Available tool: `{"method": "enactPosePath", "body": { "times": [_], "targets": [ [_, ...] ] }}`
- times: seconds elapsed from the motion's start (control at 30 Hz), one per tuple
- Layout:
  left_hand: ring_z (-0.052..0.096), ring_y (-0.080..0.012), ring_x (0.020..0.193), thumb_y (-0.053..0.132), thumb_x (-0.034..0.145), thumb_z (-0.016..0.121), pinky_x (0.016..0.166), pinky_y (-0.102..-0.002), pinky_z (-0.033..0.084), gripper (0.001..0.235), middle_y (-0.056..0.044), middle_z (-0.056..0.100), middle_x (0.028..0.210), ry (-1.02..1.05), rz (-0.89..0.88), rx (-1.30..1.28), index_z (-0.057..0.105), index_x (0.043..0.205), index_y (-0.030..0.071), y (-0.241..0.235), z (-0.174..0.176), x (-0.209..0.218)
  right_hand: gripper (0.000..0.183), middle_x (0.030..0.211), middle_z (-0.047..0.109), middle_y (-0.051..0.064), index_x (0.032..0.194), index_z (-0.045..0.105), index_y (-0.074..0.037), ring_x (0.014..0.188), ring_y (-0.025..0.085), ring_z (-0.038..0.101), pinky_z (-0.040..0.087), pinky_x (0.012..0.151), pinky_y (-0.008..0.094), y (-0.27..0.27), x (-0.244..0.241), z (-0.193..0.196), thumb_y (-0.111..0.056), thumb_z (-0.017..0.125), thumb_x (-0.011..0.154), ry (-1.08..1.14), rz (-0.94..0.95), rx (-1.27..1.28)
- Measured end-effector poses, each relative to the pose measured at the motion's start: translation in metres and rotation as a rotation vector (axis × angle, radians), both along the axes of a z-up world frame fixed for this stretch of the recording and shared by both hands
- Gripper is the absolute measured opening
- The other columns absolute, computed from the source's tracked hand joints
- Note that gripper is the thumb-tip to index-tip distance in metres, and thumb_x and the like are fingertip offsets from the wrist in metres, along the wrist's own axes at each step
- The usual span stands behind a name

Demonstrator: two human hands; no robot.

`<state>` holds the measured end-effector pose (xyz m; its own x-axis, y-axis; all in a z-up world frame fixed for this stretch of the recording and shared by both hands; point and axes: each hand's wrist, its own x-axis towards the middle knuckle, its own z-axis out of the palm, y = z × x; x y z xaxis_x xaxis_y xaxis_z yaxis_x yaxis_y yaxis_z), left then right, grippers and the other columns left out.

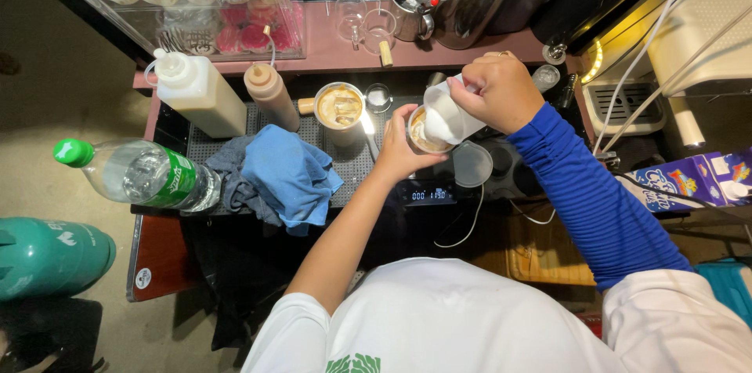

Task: The person prepares two coffee drinks by frothing milk with a handheld wand, pouring the milk into cups, drizzling syrup on top, adding a spoonful of powder from a jar, and finally placing plastic dome lids onto the cups.

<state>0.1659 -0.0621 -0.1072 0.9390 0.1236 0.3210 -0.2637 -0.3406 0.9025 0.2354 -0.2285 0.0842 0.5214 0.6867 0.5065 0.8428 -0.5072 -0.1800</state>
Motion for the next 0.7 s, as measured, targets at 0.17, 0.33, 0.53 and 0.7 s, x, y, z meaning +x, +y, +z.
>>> {"method": "enactPosePath", "body": {
  "times": [0.17,0.33,0.53,0.7],
  "targets": [
    [0.055,-0.0357,0.133,0.038,0.060,0.092,0.112,-0.046,0.046,0.107,-0.017,0.055,0.139,0.058,-0.132,-0.116,0.038,0.148,0.012,0.010,-0.001,0.003,0.035,0.065,0.058,0.007,0.067,0.057,-0.005,0.067,0.028,0.057,0.045,0.072,0.041,-0.004,0.003,0.003,-0.021,0.075,0.093,-0.020,-0.006,-0.002],
    [0.052,-0.0372,0.132,0.038,0.056,0.098,0.110,-0.046,0.044,0.108,-0.020,0.052,0.138,0.048,-0.044,0.000,0.039,0.142,0.012,0.006,0.002,0.002,0.036,0.065,0.057,0.007,0.067,0.057,-0.005,0.068,0.029,0.058,0.045,0.070,0.041,-0.004,0.006,0.003,-0.021,0.075,0.094,-0.027,-0.020,0.008],
    [0.051,-0.0373,0.135,0.037,0.059,0.094,0.113,-0.046,0.044,0.112,-0.021,0.051,0.140,0.045,-0.148,-0.044,0.036,0.151,0.011,0.015,0.000,0.005,0.036,0.066,0.059,0.006,0.067,0.057,-0.005,0.068,0.028,0.057,0.045,0.071,0.041,-0.003,0.008,0.005,-0.020,0.074,0.094,-0.032,-0.024,0.019],
    [0.051,-0.0380,0.132,0.039,0.054,0.099,0.110,-0.047,0.043,0.115,-0.021,0.050,0.138,0.013,-0.033,0.027,0.035,0.144,0.012,0.009,-0.002,0.006,0.035,0.066,0.059,0.006,0.067,0.058,-0.005,0.068,0.028,0.057,0.044,0.071,0.041,-0.001,0.008,0.005,-0.021,0.074,0.094,-0.040,-0.018,0.019]
  ]
}}
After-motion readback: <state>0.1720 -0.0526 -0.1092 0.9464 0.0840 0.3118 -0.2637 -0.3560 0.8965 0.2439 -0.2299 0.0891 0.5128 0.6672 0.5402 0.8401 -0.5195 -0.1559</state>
